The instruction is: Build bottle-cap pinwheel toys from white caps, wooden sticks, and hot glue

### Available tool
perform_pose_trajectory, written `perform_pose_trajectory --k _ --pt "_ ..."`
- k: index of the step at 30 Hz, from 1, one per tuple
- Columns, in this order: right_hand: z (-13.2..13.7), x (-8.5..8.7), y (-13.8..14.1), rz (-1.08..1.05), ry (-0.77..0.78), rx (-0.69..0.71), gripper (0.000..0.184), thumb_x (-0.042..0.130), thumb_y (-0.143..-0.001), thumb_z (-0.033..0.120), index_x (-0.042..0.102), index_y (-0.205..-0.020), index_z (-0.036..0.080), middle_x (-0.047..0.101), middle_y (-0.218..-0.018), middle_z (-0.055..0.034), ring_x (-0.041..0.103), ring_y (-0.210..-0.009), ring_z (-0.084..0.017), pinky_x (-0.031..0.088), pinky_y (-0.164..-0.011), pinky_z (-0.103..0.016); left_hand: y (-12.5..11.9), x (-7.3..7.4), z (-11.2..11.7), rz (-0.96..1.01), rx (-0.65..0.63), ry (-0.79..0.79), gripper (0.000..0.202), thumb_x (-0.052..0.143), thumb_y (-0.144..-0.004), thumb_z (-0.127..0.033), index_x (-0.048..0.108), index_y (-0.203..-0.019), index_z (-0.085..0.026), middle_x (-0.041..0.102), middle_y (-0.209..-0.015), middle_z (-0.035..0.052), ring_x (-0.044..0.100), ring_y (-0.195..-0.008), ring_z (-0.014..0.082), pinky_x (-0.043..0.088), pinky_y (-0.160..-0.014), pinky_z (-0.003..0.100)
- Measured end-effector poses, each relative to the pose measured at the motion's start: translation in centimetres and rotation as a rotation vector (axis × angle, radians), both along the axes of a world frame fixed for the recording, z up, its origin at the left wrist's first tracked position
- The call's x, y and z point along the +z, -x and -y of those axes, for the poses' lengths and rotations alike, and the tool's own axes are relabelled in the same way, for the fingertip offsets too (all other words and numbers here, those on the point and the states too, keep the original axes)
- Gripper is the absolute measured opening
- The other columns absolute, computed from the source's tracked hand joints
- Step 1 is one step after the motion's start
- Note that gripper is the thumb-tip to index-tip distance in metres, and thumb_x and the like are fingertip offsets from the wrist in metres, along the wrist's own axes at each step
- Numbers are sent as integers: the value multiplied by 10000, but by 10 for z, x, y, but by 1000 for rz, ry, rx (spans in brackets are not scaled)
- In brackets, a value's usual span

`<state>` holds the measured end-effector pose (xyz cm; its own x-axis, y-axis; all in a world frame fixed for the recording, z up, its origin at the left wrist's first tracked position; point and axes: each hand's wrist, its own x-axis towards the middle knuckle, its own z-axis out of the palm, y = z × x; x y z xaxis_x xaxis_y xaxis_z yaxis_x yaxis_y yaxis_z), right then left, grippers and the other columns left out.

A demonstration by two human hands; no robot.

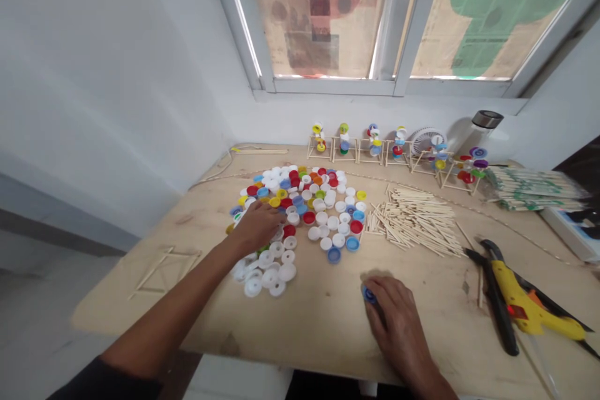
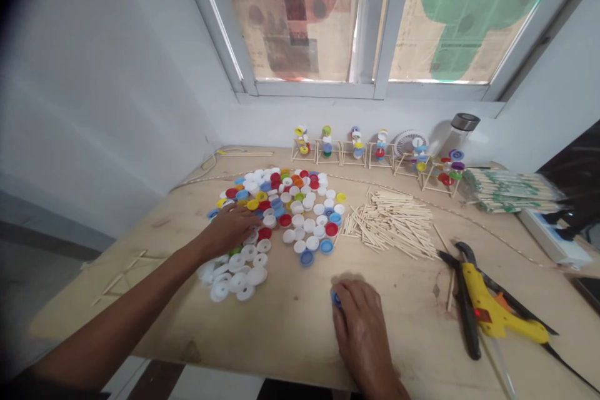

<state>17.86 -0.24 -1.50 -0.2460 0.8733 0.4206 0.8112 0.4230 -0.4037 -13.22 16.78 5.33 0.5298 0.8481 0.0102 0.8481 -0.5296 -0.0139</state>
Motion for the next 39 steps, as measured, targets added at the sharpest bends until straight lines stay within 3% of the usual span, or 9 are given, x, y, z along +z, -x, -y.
perform_pose_trajectory --k 9,16,29,34,39 --pt "-1 -3 -1 10 1 11 315 514 -864 164 551 -1174 205 635 -1111 -80 568 -1035 -237 440 -869 -393 -1 -5 -9 -53 -28 62 182 515 -751 -119 649 -785 -236 713 -849 42 598 -933 239 272 -925 445" --pt "-1 -1 -1 15 -7 -3 299 512 -865 176 572 -1157 202 647 -1093 -84 579 -1032 -238 447 -868 -390 2 -3 -5 -29 -27 66 196 490 -761 -123 633 -798 -252 702 -831 24 600 -925 222 263 -954 449" --pt "-3 2 0 7 -31 -4 305 490 -863 174 579 -1152 215 658 -1075 -87 600 -1003 -238 465 -839 -390 7 13 13 66 -12 30 224 411 -819 -157 609 -759 -243 699 -827 18 623 -873 194 303 -984 458" --pt "-2 1 -1 17 -6 8 318 504 -862 169 560 -1173 211 648 -1099 -83 582 -1027 -242 447 -865 -399 17 14 31 109 5 17 236 405 -852 -193 634 -825 -244 706 -883 34 629 -920 210 261 -1014 486" --pt "-2 -1 -2 23 -14 14 318 503 -864 166 560 -1174 207 648 -1104 -82 582 -1027 -241 446 -860 -397 15 15 49 114 -13 51 225 440 -836 -193 652 -785 -252 710 -835 17 632 -891 202 310 -972 446"
